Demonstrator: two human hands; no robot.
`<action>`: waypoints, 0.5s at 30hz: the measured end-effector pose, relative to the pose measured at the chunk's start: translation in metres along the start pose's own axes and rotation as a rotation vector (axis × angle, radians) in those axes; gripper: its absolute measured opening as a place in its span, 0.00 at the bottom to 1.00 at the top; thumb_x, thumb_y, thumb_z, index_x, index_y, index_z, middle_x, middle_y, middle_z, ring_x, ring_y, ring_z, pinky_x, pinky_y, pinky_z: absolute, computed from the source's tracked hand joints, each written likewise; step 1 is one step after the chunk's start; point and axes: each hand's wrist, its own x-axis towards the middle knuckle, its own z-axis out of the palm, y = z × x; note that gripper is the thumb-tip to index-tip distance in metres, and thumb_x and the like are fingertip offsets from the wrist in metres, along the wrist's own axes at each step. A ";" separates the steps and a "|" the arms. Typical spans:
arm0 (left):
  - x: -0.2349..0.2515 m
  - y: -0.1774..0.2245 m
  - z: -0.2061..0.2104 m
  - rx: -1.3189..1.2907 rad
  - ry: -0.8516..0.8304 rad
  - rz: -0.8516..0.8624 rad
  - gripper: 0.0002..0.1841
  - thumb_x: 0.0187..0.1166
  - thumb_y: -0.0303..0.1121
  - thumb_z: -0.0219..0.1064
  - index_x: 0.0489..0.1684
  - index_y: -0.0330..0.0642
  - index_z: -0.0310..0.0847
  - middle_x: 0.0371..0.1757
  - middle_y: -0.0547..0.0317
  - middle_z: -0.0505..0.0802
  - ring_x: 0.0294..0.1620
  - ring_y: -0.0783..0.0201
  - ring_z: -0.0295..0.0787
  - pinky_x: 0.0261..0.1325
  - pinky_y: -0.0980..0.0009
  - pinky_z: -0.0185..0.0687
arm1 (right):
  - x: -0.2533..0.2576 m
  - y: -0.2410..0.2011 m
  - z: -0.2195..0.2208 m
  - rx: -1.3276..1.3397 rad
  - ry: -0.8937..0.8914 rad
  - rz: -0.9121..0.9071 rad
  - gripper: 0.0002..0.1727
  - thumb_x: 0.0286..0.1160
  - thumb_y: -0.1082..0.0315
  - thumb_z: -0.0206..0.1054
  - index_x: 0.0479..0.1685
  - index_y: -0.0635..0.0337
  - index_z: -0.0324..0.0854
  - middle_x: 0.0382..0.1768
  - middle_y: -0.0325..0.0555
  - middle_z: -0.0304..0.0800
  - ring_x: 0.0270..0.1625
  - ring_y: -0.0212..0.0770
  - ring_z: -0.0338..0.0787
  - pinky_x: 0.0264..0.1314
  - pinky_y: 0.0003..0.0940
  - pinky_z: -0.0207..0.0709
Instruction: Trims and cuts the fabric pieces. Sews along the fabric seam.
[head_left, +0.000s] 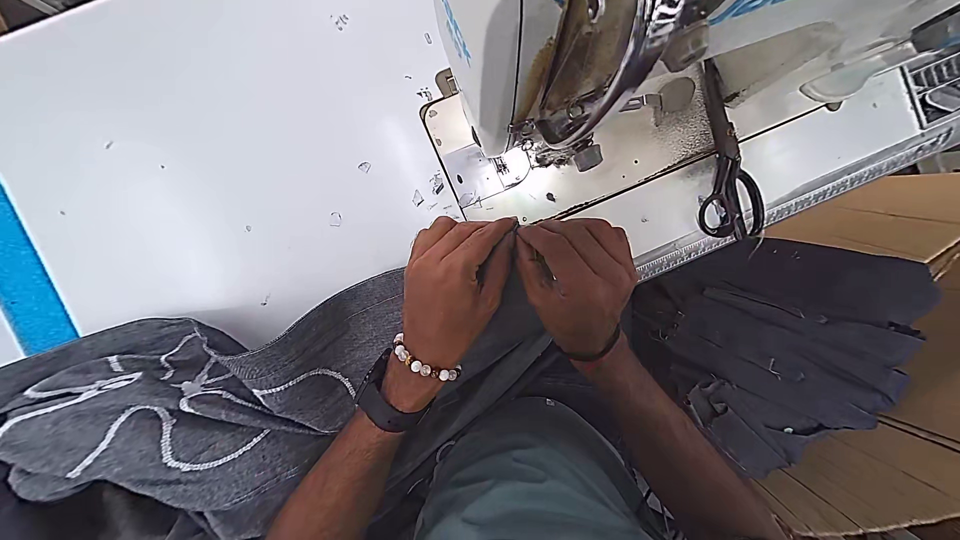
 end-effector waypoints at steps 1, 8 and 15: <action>0.000 -0.001 0.000 0.001 -0.004 0.004 0.12 0.85 0.35 0.66 0.56 0.45 0.94 0.51 0.59 0.97 0.50 0.62 0.89 0.55 0.65 0.79 | 0.000 0.000 0.000 0.005 -0.005 -0.003 0.05 0.71 0.65 0.76 0.40 0.51 0.97 0.43 0.40 0.98 0.49 0.40 0.93 0.51 0.39 0.81; 0.002 -0.009 0.002 -0.152 -0.024 -0.167 0.10 0.84 0.37 0.66 0.49 0.49 0.95 0.41 0.66 0.96 0.44 0.72 0.87 0.48 0.74 0.78 | -0.003 0.003 -0.002 0.355 -0.168 0.200 0.10 0.75 0.67 0.70 0.46 0.56 0.96 0.44 0.41 0.96 0.50 0.35 0.91 0.51 0.32 0.84; 0.004 -0.007 0.001 -0.156 -0.022 -0.116 0.10 0.84 0.34 0.67 0.51 0.47 0.96 0.46 0.63 0.97 0.47 0.69 0.88 0.53 0.71 0.78 | 0.019 0.015 -0.021 0.659 -0.481 0.577 0.09 0.82 0.61 0.71 0.48 0.52 0.95 0.24 0.36 0.90 0.15 0.29 0.78 0.13 0.24 0.69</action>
